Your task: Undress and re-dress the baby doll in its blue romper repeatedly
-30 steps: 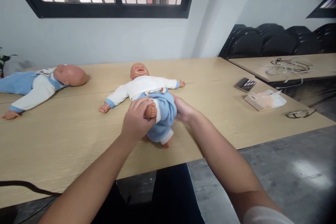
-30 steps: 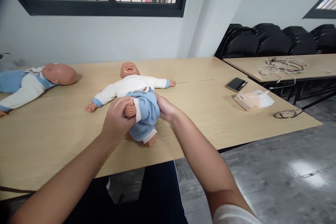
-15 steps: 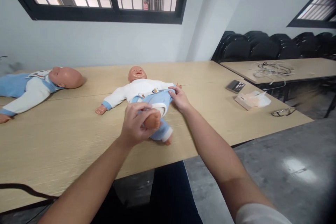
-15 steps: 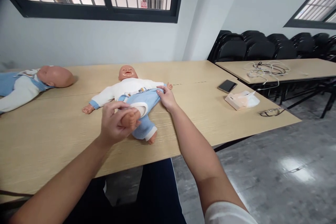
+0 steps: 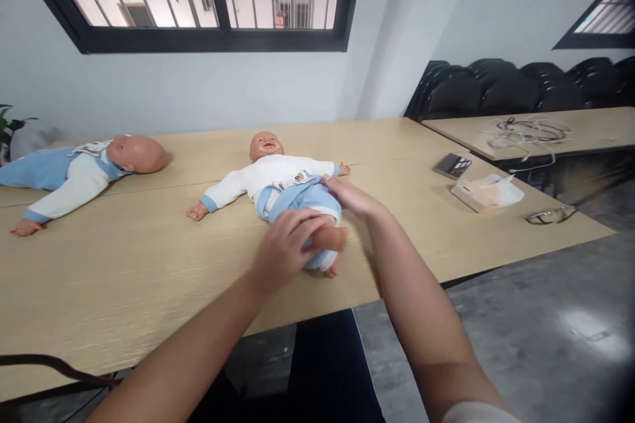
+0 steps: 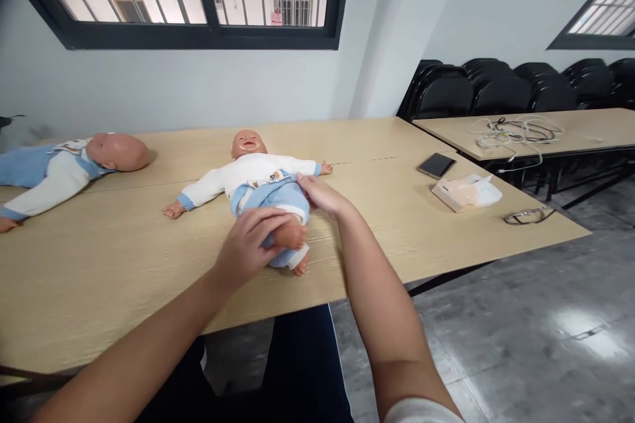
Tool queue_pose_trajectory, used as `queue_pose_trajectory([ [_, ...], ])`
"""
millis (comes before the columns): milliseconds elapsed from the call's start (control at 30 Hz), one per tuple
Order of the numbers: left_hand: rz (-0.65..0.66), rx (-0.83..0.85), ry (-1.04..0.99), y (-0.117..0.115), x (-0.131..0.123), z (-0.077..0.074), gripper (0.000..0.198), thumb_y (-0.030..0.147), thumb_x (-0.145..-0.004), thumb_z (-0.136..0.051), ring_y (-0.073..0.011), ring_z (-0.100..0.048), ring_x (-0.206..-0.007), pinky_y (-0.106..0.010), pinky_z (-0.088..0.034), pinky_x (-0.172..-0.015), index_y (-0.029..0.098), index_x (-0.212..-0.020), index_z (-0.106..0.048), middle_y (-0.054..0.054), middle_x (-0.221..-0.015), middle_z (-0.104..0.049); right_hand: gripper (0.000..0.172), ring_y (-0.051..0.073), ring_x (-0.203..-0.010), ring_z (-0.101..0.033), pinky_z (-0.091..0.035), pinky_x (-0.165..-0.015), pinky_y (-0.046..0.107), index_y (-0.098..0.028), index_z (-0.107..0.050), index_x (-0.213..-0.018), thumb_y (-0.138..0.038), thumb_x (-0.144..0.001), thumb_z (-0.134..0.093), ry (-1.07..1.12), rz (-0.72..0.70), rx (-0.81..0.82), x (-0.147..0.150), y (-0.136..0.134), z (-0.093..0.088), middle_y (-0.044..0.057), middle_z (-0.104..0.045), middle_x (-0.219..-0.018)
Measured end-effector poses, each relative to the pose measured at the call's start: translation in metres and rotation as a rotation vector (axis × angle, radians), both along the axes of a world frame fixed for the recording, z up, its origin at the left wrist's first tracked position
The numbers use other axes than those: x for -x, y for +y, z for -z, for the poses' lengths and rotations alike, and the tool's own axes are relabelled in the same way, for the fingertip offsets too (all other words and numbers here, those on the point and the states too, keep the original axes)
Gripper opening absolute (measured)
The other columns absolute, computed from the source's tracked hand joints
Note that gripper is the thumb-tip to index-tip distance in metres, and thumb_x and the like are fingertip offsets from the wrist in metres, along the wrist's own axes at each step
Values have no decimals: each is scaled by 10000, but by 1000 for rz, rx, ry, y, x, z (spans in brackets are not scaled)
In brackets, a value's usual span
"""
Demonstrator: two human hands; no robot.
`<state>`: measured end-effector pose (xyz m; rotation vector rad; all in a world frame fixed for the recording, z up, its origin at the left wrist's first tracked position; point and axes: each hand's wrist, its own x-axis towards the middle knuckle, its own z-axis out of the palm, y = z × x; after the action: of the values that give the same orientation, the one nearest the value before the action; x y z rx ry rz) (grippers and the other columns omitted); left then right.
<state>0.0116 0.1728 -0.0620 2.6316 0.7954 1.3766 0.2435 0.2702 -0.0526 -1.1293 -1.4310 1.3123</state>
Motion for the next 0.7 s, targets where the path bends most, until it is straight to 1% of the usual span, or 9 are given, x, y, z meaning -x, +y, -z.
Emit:
queue_pose_trajectory([
  [133,296,26,211,-1,-6,3,383,202,-1053,-533,-230,-597,-1366,-419,-512,-1141,241,-1434,-552,-112,-1470,-633,479,286,-1314,-615,-507,-1185,488,-239,-674,-1318,-561,-963,-683,12,-149,77,4,-16,-16,100,-670,-1412],
  [200,361,72,210,3,0,2,306,206,-1054,-518,-220,-627,-1312,-406,-516,-1119,253,-1338,-622,-94,-1410,-671,634,294,-1330,-612,-509,-1185,506,-235,-593,-1437,-475,-889,-802,-19,-158,111,-1,-17,-16,113,-633,-1458],
  [233,330,109,163,7,5,2,256,218,-1047,-527,-221,-655,-1246,-409,-524,-1093,255,-1260,-662,-83,-1325,-709,728,301,-1336,-609,-508,-1186,510,-226,-553,-1480,-422,-845,-852,-50,-160,114,-3,-16,-15,122,-621,-1467],
  [300,130,231,14,19,20,1,187,250,-1028,-542,-219,-690,-1045,-403,-551,-977,248,-1115,-707,-63,-1107,-746,822,313,-1354,-596,-497,-1194,515,-209,-518,-1511,-335,-789,-891,-111,-155,94,-7,-14,-13,133,-617,-1464],
  [367,-134,409,-107,33,38,1,173,297,-1006,-558,-208,-666,-871,-374,-548,-830,227,-1054,-709,-45,-961,-721,782,322,-1372,-580,-476,-1210,529,-206,-543,-1483,-286,-778,-873,-142,-146,64,-8,-12,-11,133,-624,-1456],
  [433,-269,599,-119,46,55,2,213,366,-983,-592,-204,-648,-813,-353,-524,-756,206,-1082,-692,-45,-956,-716,703,330,-1380,-572,-447,-1228,553,-211,-590,-1430,-245,-773,-838,-157,-128,47,-7,-11,-10,127,-639,-1444],
  [533,-178,789,22,56,72,4,293,477,-947,-641,-218,-652,-814,-343,-498,-746,196,-1012,-695,-45,-946,-739,625,329,-1382,-571,-408,-1251,567,-218,-638,-1376,-176,-765,-758,-193,-131,-1,-6,-11,-10,108,-652,-1445],
  [633,4,844,143,57,76,6,275,484,-910,-692,-237,-653,-858,-335,-475,-758,210,-911,-715,-39,-924,-747,605,315,-1343,-603,-437,-1225,554,-230,-645,-1377,-148,-779,-679,-254,-155,-50,-7,-7,-9,86,-665,-1436],
  [700,54,872,131,56,74,7,248,464,-901,-703,-229,-632,-831,-325,-453,-730,216,-913,-700,-31,-898,-727,594,313,-1294,-632,-465,-1193,544,-230,-655,-1368,-149,-780,-668,-297,-139,-74,-5,-6,-10,89,-685,-1401],
])
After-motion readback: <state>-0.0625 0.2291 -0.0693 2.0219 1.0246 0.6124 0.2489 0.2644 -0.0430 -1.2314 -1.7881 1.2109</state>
